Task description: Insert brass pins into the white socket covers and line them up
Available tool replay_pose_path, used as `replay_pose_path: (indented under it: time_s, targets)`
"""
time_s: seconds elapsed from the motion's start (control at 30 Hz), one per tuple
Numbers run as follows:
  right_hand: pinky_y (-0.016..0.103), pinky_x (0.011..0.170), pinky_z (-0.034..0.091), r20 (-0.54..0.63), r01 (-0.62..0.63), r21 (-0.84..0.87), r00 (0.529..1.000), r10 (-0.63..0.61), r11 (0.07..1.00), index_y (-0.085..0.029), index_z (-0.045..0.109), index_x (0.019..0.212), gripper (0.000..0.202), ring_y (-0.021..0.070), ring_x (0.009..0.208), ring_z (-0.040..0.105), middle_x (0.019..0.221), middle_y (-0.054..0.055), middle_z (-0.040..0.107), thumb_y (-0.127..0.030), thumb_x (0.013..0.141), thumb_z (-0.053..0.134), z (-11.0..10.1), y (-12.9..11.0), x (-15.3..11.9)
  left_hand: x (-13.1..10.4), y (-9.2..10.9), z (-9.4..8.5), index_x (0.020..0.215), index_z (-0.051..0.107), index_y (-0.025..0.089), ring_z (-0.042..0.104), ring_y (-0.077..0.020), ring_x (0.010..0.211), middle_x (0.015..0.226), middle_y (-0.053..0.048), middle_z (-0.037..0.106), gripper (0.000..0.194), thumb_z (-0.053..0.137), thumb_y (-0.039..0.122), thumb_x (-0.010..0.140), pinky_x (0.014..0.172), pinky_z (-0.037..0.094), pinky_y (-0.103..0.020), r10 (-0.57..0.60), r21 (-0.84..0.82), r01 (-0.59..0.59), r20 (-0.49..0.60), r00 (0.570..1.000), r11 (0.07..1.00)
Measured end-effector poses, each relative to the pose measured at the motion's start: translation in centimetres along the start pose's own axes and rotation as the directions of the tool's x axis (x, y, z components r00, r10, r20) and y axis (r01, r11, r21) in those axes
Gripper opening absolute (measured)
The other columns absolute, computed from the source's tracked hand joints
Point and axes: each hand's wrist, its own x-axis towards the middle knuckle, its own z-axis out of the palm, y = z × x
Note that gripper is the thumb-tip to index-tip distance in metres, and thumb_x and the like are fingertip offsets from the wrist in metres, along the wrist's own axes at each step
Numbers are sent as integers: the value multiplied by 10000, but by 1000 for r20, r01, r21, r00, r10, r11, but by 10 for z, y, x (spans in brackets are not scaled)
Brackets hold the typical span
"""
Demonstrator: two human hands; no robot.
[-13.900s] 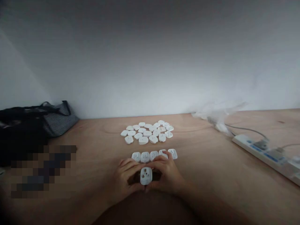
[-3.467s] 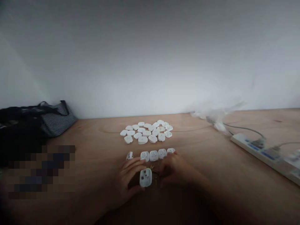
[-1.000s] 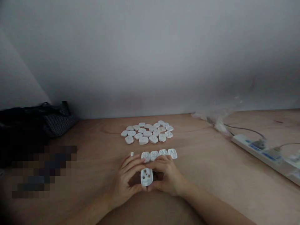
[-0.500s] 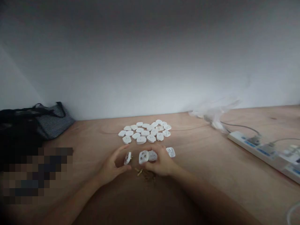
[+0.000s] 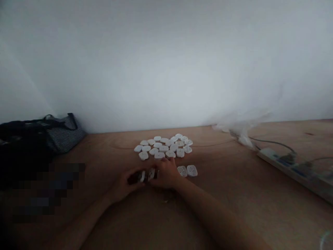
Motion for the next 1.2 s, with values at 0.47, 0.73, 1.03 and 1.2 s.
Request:
replay_pose_path:
  time_s: [0.47, 0.73, 1.03, 1.2]
  targets:
    - [473, 896, 290, 123, 40, -59, 992, -33, 997, -296, 642, 1057, 566, 299, 1038, 509, 1101, 49, 634, -528, 552, 754, -14, 19, -12, -1, -4, 1, 1168, 558, 181, 589, -244, 1054, 1152, -71, 635, 446, 671, 257, 743, 949, 443, -419, -12, -14, 13, 58, 998, 1000]
    - [451, 884, 305, 80, 11, -59, 997, -6, 998, -246, 649, 1029, 424, 286, 1028, 512, 1074, 67, 640, -416, 650, 734, -14, 20, -12, -3, 1, -2, 1231, 500, 199, 529, -271, 1122, 1226, -95, 569, 541, 676, 315, 733, 957, 426, -445, 141, 241, -119, -74, 987, 963]
    - [409, 860, 321, -31, 50, 12, 998, -50, 999, -233, 640, 1006, 484, 261, 953, 549, 1013, 60, 659, -430, 583, 769, -42, 16, -60, -13, 35, 23, 934, 666, 228, 543, -195, 794, 843, -44, 624, 131, 560, 224, 858, 714, 433, -330, 531, 607, -509, 164, 831, 610]
    - [403, 829, 328, 45, 46, 11, 998, -46, 999, -254, 645, 1016, 486, 248, 901, 552, 937, 45, 661, -424, 579, 773, -42, 11, -79, -10, 37, 36, 973, 644, 198, 531, -212, 788, 848, -46, 641, 141, 563, 210, 858, 726, 383, -367, 540, 701, -537, 254, 803, 469]
